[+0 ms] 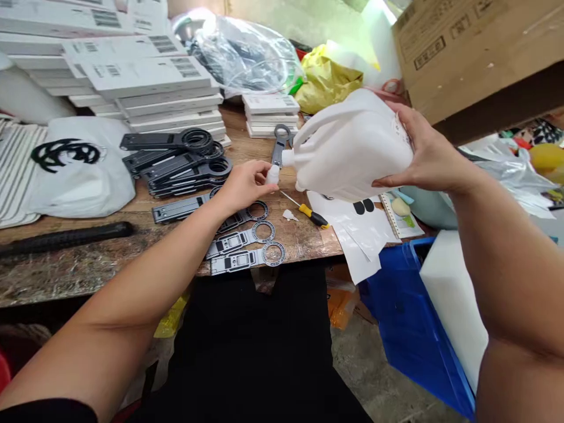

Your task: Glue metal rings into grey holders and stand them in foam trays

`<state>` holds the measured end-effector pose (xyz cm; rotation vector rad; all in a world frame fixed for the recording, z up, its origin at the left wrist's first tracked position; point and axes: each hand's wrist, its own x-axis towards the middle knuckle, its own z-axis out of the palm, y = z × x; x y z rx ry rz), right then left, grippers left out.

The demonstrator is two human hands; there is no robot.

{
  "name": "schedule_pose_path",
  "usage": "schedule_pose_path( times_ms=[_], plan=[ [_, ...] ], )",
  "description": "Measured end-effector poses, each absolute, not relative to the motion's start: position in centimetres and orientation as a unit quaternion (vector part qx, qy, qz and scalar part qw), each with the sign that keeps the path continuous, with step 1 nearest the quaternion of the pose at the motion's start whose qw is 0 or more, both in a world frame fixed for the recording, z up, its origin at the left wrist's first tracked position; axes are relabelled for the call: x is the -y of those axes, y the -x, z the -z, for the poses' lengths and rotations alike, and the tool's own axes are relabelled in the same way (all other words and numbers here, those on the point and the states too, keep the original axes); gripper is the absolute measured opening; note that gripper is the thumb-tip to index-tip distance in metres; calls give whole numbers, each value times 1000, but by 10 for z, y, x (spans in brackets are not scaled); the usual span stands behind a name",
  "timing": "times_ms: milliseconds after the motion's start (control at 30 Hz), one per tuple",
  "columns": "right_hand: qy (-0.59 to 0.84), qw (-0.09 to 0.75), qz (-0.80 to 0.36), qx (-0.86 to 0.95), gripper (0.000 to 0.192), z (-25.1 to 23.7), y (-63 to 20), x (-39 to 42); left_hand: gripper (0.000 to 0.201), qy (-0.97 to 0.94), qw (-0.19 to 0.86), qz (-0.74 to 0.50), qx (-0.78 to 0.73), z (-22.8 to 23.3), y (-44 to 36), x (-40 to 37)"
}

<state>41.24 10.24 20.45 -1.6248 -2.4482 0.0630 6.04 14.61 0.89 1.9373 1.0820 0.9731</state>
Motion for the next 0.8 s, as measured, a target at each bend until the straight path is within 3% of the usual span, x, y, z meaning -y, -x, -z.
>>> schedule_pose_path(
  times_ms=[200, 467, 633, 800],
  plan=[
    [609, 122, -20, 783, 147, -222, -458, -48, 18, -795, 371, -286, -385, -26, -122, -132],
    [676, 54, -5, 735, 143, -231, -519, 1, 29, -845, 326, -203, -374, -21, -245, -132],
    [687, -13, 6, 727, 138, -224, -545, 5, 25, -847, 336, -186, -367, -3, -266, -135],
    [701, -27, 12, 712, 134, -213, -554, 2, 28, -856, 324, -176, -361, 0, -266, -137]
  ],
)
